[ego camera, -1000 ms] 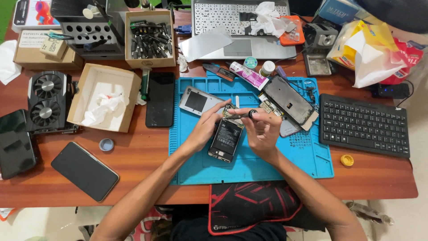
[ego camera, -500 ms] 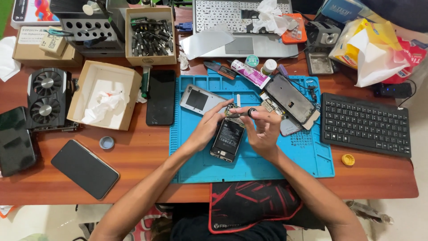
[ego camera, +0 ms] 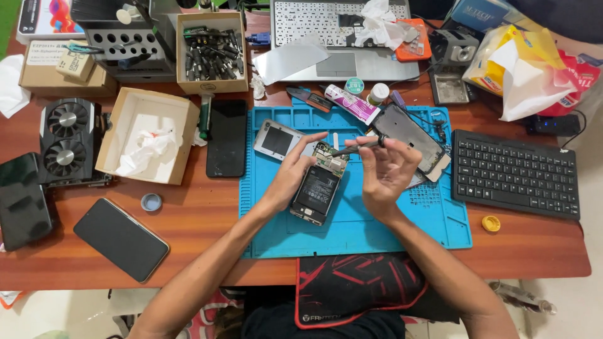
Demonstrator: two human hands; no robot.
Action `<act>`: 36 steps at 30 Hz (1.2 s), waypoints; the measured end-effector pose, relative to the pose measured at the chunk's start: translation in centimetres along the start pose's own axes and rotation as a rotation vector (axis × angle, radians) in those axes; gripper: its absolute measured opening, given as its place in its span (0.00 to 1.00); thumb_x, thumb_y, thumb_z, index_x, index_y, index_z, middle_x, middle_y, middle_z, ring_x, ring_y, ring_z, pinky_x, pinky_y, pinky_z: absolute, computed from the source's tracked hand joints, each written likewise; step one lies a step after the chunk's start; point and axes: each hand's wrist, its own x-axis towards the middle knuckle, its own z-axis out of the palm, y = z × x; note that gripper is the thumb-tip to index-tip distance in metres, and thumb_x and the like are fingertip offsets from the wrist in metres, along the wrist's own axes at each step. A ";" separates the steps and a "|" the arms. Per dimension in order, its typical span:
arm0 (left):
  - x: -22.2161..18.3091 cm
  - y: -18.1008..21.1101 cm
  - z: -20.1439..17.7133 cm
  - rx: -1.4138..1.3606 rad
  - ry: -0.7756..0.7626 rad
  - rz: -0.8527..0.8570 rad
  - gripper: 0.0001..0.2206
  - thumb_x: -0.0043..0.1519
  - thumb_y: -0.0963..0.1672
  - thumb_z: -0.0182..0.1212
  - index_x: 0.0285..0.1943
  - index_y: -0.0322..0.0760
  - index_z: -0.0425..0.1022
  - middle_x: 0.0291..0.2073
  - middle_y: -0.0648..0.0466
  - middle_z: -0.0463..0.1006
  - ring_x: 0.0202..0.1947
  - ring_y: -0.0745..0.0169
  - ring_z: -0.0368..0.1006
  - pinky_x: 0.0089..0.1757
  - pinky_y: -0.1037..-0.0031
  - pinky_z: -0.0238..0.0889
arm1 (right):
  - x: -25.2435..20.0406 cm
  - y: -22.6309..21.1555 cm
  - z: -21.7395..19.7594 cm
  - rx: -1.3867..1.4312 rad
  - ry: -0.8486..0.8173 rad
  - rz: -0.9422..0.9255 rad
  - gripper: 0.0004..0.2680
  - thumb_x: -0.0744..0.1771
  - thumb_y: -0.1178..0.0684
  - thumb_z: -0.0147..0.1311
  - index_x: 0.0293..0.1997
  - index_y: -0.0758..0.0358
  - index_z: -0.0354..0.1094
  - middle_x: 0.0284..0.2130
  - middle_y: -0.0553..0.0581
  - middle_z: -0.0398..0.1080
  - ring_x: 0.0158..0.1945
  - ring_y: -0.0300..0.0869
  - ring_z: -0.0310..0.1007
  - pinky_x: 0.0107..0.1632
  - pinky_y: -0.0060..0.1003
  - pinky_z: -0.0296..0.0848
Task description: Fastening internal screws of a mobile phone during a repair process using a precision screwdriver
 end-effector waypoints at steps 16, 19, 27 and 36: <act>0.9 -3.6 -0.5 0.020 0.142 0.068 0.04 0.63 0.42 0.67 0.44 0.39 0.80 0.38 0.53 0.82 0.38 0.74 0.73 0.36 0.82 0.70 | 0.1 0.1 0.2 -0.021 0.069 0.065 0.14 0.70 0.66 0.50 0.59 0.66 0.48 0.42 0.71 0.75 0.42 0.56 0.82 0.45 0.49 0.86; 0.8 -3.4 -0.5 0.034 0.154 0.082 0.03 0.64 0.42 0.67 0.43 0.39 0.80 0.38 0.53 0.82 0.40 0.72 0.71 0.39 0.78 0.71 | 0.1 0.0 0.1 -0.013 0.062 0.067 0.13 0.70 0.66 0.50 0.58 0.66 0.49 0.42 0.71 0.75 0.42 0.56 0.82 0.45 0.48 0.86; 0.7 -2.7 -0.3 0.047 0.146 0.058 0.02 0.65 0.42 0.64 0.43 0.37 0.79 0.36 0.51 0.81 0.40 0.66 0.73 0.39 0.75 0.72 | 0.6 0.3 -0.5 0.054 0.056 0.194 0.14 0.71 0.63 0.48 0.61 0.61 0.47 0.44 0.66 0.74 0.44 0.54 0.82 0.49 0.47 0.85; 0.7 -2.9 -0.3 0.087 0.121 0.063 0.03 0.66 0.42 0.63 0.43 0.37 0.79 0.35 0.49 0.82 0.42 0.63 0.75 0.40 0.71 0.73 | 1.2 0.5 -0.6 0.005 0.075 0.260 0.14 0.71 0.62 0.53 0.60 0.62 0.49 0.41 0.62 0.72 0.42 0.47 0.81 0.49 0.41 0.85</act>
